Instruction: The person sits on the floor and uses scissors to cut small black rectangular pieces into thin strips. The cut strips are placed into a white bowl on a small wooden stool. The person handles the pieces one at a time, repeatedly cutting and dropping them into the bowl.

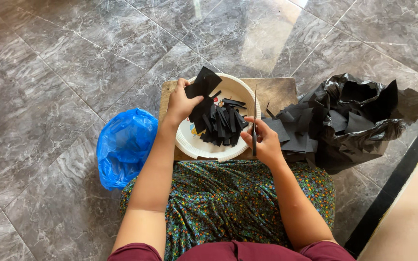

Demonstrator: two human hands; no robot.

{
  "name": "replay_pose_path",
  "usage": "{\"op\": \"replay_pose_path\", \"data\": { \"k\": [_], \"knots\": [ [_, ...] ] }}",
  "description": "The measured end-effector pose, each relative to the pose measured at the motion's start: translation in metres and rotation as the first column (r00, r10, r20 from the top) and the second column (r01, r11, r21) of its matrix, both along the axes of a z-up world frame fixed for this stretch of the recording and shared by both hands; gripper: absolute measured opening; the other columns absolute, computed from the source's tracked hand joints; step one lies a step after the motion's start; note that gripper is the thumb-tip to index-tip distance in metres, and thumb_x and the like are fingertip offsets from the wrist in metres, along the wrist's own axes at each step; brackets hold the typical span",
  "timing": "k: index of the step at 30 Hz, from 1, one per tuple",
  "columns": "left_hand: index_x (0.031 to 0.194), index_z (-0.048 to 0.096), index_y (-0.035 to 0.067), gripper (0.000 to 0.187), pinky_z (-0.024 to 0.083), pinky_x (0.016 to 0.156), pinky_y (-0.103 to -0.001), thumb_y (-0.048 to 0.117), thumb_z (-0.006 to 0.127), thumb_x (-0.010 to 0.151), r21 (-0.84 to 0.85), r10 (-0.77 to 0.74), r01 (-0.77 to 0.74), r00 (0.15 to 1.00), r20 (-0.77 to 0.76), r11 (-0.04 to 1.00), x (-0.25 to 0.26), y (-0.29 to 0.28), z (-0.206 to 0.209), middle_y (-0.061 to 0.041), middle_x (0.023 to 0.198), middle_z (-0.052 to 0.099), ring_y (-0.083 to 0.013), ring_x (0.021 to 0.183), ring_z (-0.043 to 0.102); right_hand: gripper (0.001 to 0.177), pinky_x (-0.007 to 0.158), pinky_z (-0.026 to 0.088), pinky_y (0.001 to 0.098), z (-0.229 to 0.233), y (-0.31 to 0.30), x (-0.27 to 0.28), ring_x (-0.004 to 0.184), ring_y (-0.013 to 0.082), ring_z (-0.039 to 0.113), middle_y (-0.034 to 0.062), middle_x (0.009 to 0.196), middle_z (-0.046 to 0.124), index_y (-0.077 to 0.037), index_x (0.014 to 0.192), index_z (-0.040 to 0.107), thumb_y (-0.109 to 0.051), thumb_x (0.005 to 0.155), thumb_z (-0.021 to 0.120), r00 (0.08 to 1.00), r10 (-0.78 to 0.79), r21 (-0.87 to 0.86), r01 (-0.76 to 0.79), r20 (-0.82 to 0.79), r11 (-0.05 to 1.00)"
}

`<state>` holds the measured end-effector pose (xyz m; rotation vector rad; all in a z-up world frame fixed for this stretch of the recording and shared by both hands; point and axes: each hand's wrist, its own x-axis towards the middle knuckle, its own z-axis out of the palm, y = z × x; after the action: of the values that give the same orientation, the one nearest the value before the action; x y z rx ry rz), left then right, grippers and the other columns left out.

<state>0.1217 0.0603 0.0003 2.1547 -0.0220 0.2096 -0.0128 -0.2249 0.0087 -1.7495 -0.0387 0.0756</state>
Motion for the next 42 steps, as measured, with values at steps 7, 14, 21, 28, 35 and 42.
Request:
{"op": "replay_pose_path", "data": {
  "k": [7, 14, 21, 28, 35, 42],
  "knots": [
    [0.098, 0.077, 0.0, 0.018, 0.051, 0.065, -0.026, 0.017, 0.078, 0.091, -0.328, 0.038, -0.034, 0.999, 0.005, 0.944, -0.016, -0.002, 0.021, -0.003, 0.083, 0.076, -0.0064, 0.072, 0.063, 0.053, 0.058, 0.043, 0.0203, 0.003, 0.006, -0.001, 0.065, 0.0018, 0.051, -0.005, 0.082, 0.064, -0.008, 0.135, 0.065, -0.027, 0.088, 0.08, 0.999, 0.007, -0.072, -0.004, 0.034, 0.997],
    [0.099, 0.075, -0.005, 0.022, 0.053, 0.068, -0.026, 0.017, 0.071, 0.096, -0.646, -0.024, 0.009, 1.0, -0.015, 0.763, -0.031, 0.003, 0.021, -0.003, 0.087, 0.075, -0.0071, 0.075, 0.065, 0.056, 0.056, 0.045, 0.0228, 0.011, 0.009, -0.003, 0.06, 0.0033, 0.053, -0.0036, 0.081, 0.067, -0.011, 0.136, 0.064, -0.03, 0.086, 0.079, 1.0, 0.005, -0.144, -0.005, -0.001, 0.99],
    [0.101, 0.077, -0.003, 0.026, 0.054, 0.074, -0.031, 0.021, 0.073, 0.094, -0.133, 0.152, -0.144, 0.987, 0.05, 0.98, -0.053, 0.005, -0.017, -0.01, 0.1, 0.076, -0.0173, 0.083, 0.069, 0.055, 0.057, 0.046, 0.0225, 0.011, 0.011, -0.003, 0.061, 0.003, 0.053, -0.0034, 0.081, 0.067, -0.011, 0.136, 0.064, -0.03, 0.086, 0.079, 1.0, 0.014, -0.162, -0.013, 0.004, 0.987],
    [0.108, 0.076, -0.002, 0.027, 0.053, 0.076, -0.032, 0.023, 0.071, 0.102, -0.451, 0.216, -0.224, 0.974, -0.07, 0.864, -0.061, 0.007, -0.027, -0.014, 0.097, 0.078, -0.0175, 0.083, 0.066, 0.056, 0.055, 0.042, 0.0227, 0.01, 0.013, -0.002, 0.059, 0.0028, 0.048, -0.0035, 0.081, 0.065, -0.011, 0.137, 0.064, -0.028, 0.086, 0.079, 1.0, 0.012, -0.146, -0.012, 0.004, 0.989],
    [0.123, 0.065, -0.005, 0.034, 0.055, 0.087, -0.037, 0.017, 0.071, 0.098, -0.746, 0.005, -0.036, 0.999, -0.044, 0.665, -0.032, -0.008, -0.036, -0.013, 0.11, 0.073, -0.0226, 0.097, 0.069, 0.055, 0.053, 0.04, 0.0221, 0.008, 0.016, -0.001, 0.058, 0.0026, 0.046, -0.0048, 0.079, 0.065, -0.009, 0.135, 0.064, -0.026, 0.086, 0.079, 0.999, 0.028, -0.183, -0.023, 0.024, 0.983],
    [0.118, 0.069, 0.002, 0.031, 0.049, 0.098, -0.044, 0.024, 0.067, 0.096, 0.091, 0.265, -0.26, 0.963, -0.049, 0.961, 0.021, -0.02, -0.059, -0.02, 0.126, 0.061, -0.0382, 0.113, 0.062, 0.054, 0.053, 0.039, 0.0203, 0.009, 0.019, -0.006, 0.059, 0.0005, 0.046, -0.0048, 0.08, 0.064, -0.008, 0.135, 0.064, -0.025, 0.085, 0.079, 0.999, 0.034, -0.128, -0.033, 0.008, 0.991]
  ]
}}
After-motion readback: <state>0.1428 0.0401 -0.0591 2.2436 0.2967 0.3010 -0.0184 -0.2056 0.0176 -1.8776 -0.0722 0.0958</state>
